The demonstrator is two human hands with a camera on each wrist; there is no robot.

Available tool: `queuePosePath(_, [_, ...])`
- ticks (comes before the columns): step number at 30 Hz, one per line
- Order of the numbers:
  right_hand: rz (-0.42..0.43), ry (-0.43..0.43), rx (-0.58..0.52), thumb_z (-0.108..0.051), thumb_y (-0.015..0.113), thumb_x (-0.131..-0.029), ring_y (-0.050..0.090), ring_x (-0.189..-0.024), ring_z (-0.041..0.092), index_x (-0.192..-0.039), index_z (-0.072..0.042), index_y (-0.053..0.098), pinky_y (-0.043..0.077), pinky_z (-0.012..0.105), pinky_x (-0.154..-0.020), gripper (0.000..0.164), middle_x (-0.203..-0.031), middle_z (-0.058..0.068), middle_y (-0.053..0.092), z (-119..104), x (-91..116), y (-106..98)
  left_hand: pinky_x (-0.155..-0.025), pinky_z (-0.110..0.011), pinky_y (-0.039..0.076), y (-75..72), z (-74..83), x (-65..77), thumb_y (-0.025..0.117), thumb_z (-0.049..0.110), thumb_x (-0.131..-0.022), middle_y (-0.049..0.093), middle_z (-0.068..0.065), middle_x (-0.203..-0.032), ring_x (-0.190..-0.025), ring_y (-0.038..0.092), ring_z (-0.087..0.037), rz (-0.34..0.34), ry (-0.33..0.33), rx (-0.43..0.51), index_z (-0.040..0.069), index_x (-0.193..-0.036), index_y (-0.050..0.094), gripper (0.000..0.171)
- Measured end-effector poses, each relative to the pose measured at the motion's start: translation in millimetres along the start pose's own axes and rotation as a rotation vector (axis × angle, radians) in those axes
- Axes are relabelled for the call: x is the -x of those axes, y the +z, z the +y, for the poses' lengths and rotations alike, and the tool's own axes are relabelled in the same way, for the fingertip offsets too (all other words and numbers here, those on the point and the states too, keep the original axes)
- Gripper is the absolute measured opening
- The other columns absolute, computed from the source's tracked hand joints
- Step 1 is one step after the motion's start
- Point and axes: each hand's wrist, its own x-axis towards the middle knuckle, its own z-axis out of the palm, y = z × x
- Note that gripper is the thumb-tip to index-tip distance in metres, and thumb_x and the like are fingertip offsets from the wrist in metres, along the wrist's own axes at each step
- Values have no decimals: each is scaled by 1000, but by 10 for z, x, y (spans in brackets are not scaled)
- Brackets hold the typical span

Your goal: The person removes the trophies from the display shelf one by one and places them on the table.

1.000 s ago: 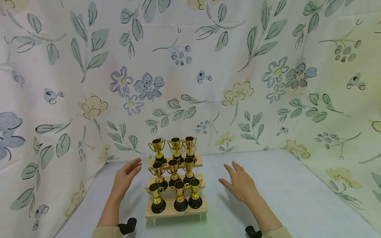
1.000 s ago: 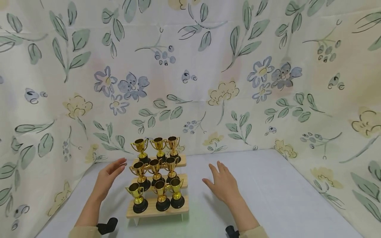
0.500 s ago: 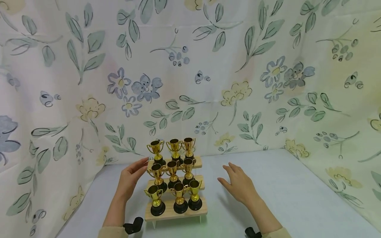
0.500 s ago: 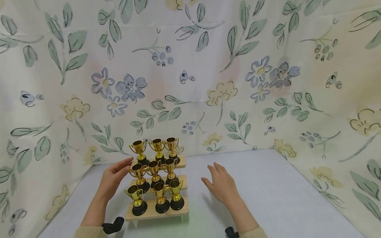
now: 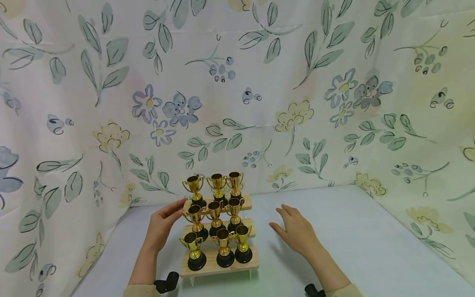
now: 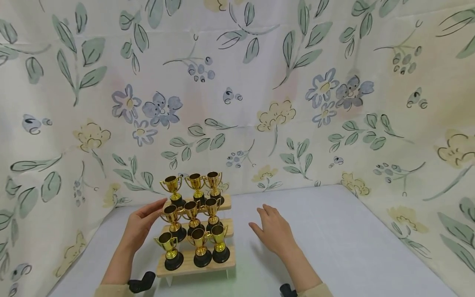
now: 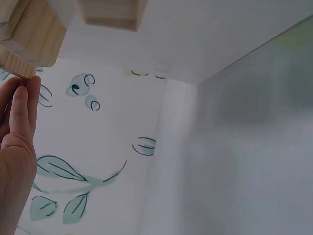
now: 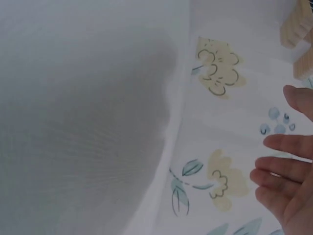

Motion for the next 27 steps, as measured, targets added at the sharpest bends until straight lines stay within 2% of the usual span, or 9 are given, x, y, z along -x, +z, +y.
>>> queuePosePath(5, [-3, -11, 6, -47, 65, -92, 59, -124, 34, -128, -3, 63, 56, 49, -96, 57, -136, 19, 61, -9, -29, -1, -97, -6, 48, -16, -40, 4, 63, 15, -96, 67, 22, -120, -117, 61, 5, 1, 6, 38, -6, -142, 48, 53])
queuePosePath(11, [-4, -19, 4, -47, 65, -91, 61, -123, 32, -129, -5, 64, 57, 49, -95, 57, -135, 17, 62, -28, -40, 12, -96, -6, 48, -37, -70, 9, 63, 12, -96, 67, 25, -117, -113, 61, 9, 9, 14, 78, -9, -142, 46, 54])
queuePosePath(19, [40, -40, -14, -44, 66, -92, 63, -120, 30, -127, -6, 65, 57, 47, -94, 52, -133, 14, 65, -74, -65, 11, -96, -7, 48, -31, -55, -16, 61, 9, -97, 67, 23, -117, -113, 62, 7, -11, 45, 92, -12, -141, 44, 52])
queuePosePath(23, [69, -51, -64, -41, 67, -92, 64, -120, 29, -126, -8, 66, 57, 46, -95, 47, -131, 11, 66, -129, -87, -24, -97, -8, 49, -7, -46, -20, 59, 6, -97, 68, 21, -118, -114, 63, 5, -28, 71, 125, -15, -141, 43, 51])
queuePosePath(27, [106, -69, -164, -34, 67, -93, 66, -117, 26, -124, -11, 68, 57, 45, -96, 38, -125, 6, 70, -222, -118, -101, -97, -8, 49, 2, -54, -16, 59, 5, -97, 67, 20, -119, -116, 61, 5, -30, 65, 147, -15, -141, 42, 51])
